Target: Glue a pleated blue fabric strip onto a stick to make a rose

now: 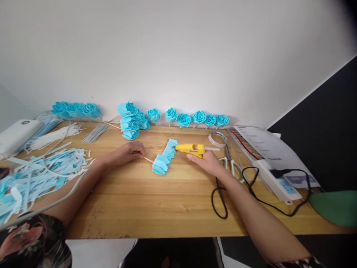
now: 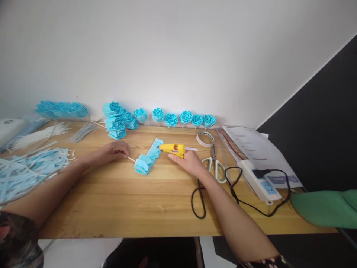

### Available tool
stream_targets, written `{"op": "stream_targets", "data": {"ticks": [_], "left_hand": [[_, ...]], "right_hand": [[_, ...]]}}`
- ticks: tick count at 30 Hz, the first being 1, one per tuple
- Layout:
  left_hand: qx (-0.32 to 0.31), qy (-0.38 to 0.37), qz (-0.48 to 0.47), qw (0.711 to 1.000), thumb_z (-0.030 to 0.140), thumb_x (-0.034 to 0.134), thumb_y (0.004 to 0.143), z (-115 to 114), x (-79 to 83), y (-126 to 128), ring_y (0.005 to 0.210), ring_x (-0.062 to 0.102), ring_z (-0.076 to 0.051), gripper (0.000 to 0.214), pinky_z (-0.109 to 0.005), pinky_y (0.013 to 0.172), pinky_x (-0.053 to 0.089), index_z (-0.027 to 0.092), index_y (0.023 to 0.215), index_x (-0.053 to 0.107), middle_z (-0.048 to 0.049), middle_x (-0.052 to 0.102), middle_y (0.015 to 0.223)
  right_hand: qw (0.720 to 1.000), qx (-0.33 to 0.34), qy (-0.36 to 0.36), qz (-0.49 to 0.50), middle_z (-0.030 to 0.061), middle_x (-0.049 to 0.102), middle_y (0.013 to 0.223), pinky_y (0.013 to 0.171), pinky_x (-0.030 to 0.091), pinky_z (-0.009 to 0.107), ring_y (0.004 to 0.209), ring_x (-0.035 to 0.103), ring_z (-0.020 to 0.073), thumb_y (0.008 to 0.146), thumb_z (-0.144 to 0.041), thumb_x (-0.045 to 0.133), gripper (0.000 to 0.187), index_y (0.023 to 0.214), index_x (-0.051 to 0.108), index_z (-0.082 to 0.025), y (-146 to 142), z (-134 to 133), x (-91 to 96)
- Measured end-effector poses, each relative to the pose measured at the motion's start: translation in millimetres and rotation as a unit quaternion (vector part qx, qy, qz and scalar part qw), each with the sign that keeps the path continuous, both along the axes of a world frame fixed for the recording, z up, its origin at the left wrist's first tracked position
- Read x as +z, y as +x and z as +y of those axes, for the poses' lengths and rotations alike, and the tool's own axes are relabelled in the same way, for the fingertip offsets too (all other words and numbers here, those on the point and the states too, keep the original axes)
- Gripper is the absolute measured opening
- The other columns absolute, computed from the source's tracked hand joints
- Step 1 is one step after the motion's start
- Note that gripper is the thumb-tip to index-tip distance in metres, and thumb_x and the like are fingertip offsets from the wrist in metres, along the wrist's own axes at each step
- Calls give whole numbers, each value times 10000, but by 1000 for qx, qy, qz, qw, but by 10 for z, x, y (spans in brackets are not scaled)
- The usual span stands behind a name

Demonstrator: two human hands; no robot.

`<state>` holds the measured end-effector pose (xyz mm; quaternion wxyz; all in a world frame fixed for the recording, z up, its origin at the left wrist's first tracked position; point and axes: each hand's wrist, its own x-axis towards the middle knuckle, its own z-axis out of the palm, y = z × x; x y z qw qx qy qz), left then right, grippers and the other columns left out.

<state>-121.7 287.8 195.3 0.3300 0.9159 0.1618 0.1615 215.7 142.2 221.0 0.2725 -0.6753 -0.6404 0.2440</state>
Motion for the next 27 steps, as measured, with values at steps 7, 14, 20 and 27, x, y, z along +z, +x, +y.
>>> {"op": "stream_targets", "data": {"ticks": [7, 14, 20, 27], "left_hand": [[3, 7, 0, 1000, 373, 514, 979, 8, -25, -9, 819, 574, -154, 291, -255, 751, 436, 145, 871, 657, -62, 625, 866], [1, 4, -2, 1000, 387, 508, 981, -8, -1, 6, 799, 566, -153, 315, -254, 735, 428, 140, 850, 652, -65, 622, 845], [4, 1, 5, 1000, 363, 515, 979, -23, 23, -2, 824, 576, -162, 282, -262, 751, 434, 148, 881, 669, -66, 628, 873], [-13, -1, 24, 1000, 347, 493, 989, -16, 40, -30, 831, 571, -159, 274, -263, 759, 435, 150, 888, 653, -64, 624, 888]], "right_hand": [[999, -16, -8, -49, 62, 763, 901, 680, 485, 308, 822, 694, 252, 831, -555, 593, 397, 946, 746, -208, -34, 23, -13], [989, -7, 4, -145, 67, 762, 868, 622, 437, 297, 798, 695, 258, 859, -600, 544, 434, 998, 747, -242, -129, 36, -37], [991, -3, -13, -134, 56, 753, 819, 595, 424, 291, 754, 687, 245, 863, -590, 544, 422, 993, 745, -242, -137, 6, 13], [990, 2, 1, -142, 41, 706, 672, 532, 377, 287, 665, 662, 233, 847, -595, 556, 414, 921, 747, -235, -92, -7, 7]]}}
